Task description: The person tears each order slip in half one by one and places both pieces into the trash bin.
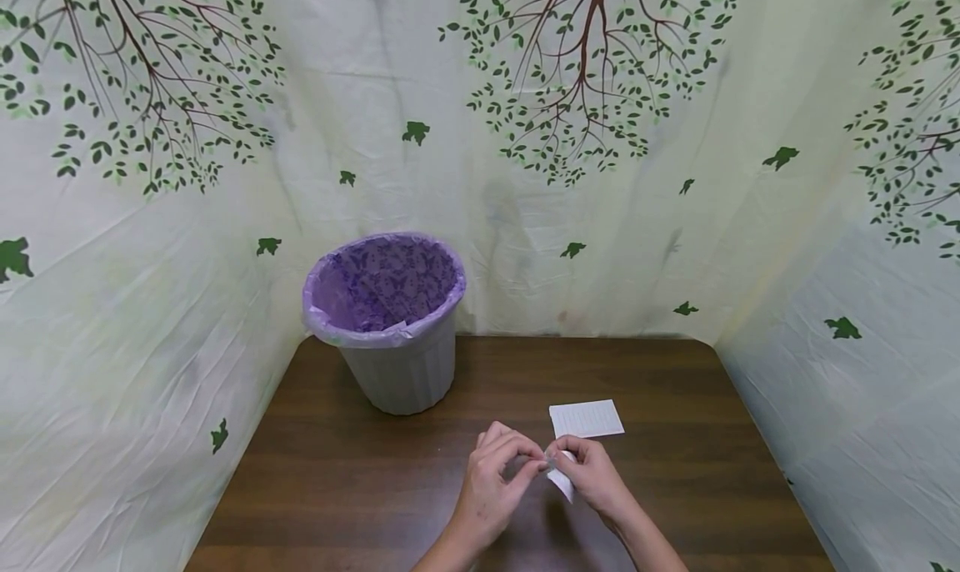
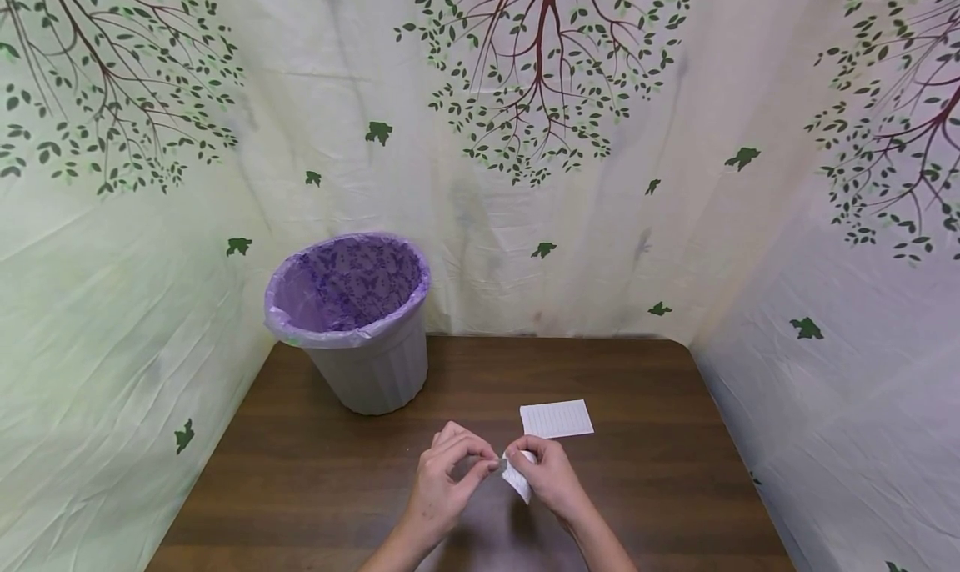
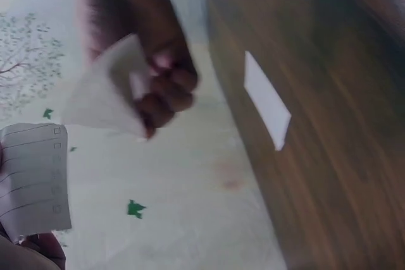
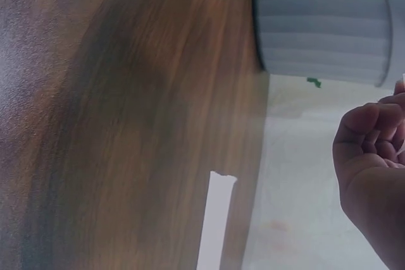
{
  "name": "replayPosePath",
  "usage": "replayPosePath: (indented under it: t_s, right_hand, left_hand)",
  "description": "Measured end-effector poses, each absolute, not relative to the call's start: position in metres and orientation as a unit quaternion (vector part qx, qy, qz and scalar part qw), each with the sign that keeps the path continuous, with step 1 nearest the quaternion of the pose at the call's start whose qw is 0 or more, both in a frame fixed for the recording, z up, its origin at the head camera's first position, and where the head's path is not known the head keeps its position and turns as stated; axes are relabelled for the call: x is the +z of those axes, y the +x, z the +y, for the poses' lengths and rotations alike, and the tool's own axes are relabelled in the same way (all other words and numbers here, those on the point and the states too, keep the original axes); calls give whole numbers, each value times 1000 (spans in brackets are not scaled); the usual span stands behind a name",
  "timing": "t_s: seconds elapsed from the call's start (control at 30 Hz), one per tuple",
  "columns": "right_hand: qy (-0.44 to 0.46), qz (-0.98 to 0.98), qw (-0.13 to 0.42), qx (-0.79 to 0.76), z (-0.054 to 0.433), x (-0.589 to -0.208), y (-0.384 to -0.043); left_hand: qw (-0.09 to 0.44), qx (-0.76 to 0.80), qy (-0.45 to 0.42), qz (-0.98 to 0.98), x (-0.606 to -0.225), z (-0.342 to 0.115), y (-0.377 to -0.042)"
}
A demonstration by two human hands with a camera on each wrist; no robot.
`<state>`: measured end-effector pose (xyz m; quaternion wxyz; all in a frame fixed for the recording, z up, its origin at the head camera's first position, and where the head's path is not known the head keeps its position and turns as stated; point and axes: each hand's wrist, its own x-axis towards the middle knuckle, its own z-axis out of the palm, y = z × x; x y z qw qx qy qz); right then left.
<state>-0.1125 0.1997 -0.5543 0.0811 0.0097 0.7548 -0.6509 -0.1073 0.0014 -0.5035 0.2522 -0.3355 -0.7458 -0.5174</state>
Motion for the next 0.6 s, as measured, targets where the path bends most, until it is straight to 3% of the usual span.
replayPosePath:
  t_s: [0.6]
  right_hand:
    - [48,764,46,-641,197,-557,-118]
  left_hand:
    - [263,-525,-318,-744,-492,-8,-111]
